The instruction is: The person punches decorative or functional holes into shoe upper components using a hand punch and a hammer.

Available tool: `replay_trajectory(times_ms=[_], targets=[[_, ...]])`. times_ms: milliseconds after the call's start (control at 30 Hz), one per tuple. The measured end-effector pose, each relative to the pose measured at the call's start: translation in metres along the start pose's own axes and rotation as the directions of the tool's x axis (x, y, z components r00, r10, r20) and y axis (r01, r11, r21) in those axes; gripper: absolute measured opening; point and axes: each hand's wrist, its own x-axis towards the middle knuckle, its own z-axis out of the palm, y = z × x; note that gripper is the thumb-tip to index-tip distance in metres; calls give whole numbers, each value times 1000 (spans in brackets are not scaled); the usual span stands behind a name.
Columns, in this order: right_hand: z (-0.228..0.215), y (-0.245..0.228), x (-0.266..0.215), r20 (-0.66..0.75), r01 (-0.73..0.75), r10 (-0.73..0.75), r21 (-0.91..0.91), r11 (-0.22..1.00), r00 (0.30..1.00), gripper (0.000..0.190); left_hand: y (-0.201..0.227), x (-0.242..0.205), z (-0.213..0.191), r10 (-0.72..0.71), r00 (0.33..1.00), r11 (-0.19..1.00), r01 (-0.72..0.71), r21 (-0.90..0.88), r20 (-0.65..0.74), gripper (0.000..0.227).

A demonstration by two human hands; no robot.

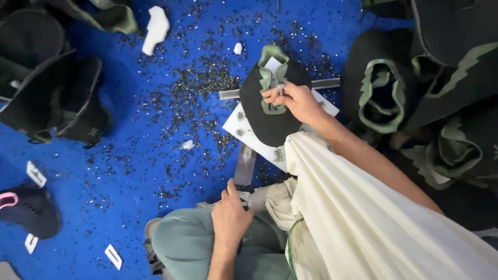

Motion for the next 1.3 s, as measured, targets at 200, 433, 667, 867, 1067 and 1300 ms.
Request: replay_trajectory(times_ms=[200, 433, 667, 867, 1067, 1300], targets=[[5, -8, -18, 5, 175, -178, -207, 963, 984, 16, 4, -47, -8, -91, 992, 878, 40, -477, -85, 87], [3, -4, -20, 30, 244, -245, -249, 937, 969, 29, 67, -85, -110, 25, 716, 643, -546, -537, -698, 86], [0, -13, -19, 20, 308, -316, -295, 904, 948, 27, 71, 10, -48, 175, 682, 408, -707, -578, -710, 33], [-15, 42, 9, -131, -74, 51, -177, 981, 990, 20, 67, 18, -3, 18, 917, 740, -280, -611, -398, 37], [-23, 37, 28, 50, -177, 170, 228, 958, 984, 18, 77, -34, -82, -102, 817, 601, -404, -690, -567, 39], [-10, 5, 8, -28, 140, -148, -187, 972, 989, 19, 99, 4, -78, 10, 480, 127, -871, -475, -877, 36]])
